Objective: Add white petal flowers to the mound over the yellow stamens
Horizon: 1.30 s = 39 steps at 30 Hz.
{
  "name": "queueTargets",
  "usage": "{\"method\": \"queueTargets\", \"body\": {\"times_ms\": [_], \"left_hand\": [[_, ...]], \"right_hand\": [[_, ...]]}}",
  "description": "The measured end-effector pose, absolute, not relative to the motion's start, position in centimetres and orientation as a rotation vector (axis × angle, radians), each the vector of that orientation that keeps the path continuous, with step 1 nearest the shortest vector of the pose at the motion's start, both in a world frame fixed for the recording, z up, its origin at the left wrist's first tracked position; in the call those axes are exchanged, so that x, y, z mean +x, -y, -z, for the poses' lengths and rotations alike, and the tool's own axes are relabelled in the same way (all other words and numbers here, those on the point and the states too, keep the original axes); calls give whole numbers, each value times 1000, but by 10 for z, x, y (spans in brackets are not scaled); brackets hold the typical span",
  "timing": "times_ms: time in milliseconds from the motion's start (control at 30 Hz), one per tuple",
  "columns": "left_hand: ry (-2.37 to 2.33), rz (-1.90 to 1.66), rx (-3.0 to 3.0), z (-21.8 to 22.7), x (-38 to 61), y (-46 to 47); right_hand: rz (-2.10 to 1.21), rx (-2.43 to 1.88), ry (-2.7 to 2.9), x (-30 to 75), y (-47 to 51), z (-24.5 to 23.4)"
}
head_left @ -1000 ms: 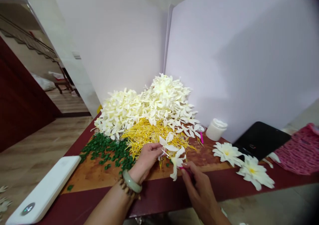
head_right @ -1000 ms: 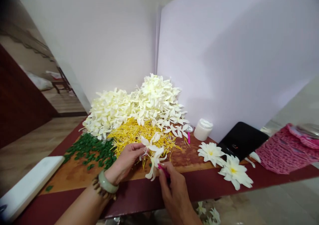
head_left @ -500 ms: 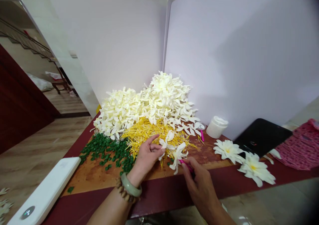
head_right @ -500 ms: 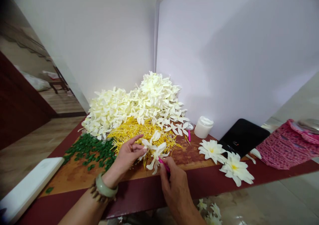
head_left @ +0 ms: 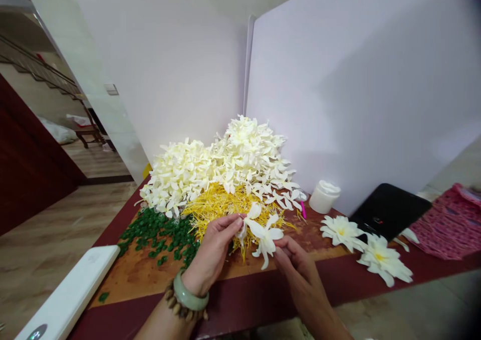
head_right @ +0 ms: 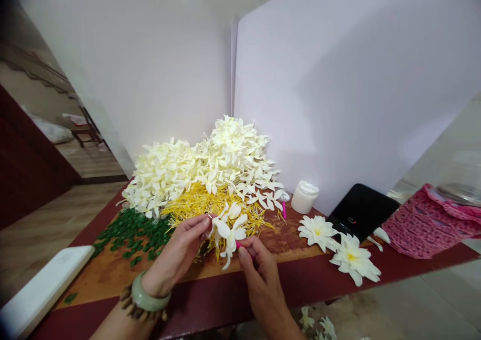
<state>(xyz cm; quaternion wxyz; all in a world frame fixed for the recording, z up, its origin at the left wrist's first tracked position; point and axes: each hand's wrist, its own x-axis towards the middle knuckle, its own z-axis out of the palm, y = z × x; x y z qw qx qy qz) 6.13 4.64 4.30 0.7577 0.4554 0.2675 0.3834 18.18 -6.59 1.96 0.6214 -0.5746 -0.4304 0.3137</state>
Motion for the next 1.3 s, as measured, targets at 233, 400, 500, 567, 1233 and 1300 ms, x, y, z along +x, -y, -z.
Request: {"method": "queueTargets", "body": {"times_ms": [233,400,500,567,1233,1300], "left_hand": [[-565,-706,935,-41,64,-40],[-532,-651,903,-39,64,-39],[-518,-651,892,-35,64,-40],[-494,-645,882,-33,64,-41],[-486,-563,841,-24,70,-41],[-500,-572,876,-22,71,-42]], "right_hand": [[-670,-1367,1022,173,62,-23],[-600,-1420,1073,173,60,-20],[-610,-1423,1073,173,60,-18],[-626,-1421,1084,174,61,-18],[-799,-1319,928,179,56,-9],[-809,-1327,894,179,54,-8]]}}
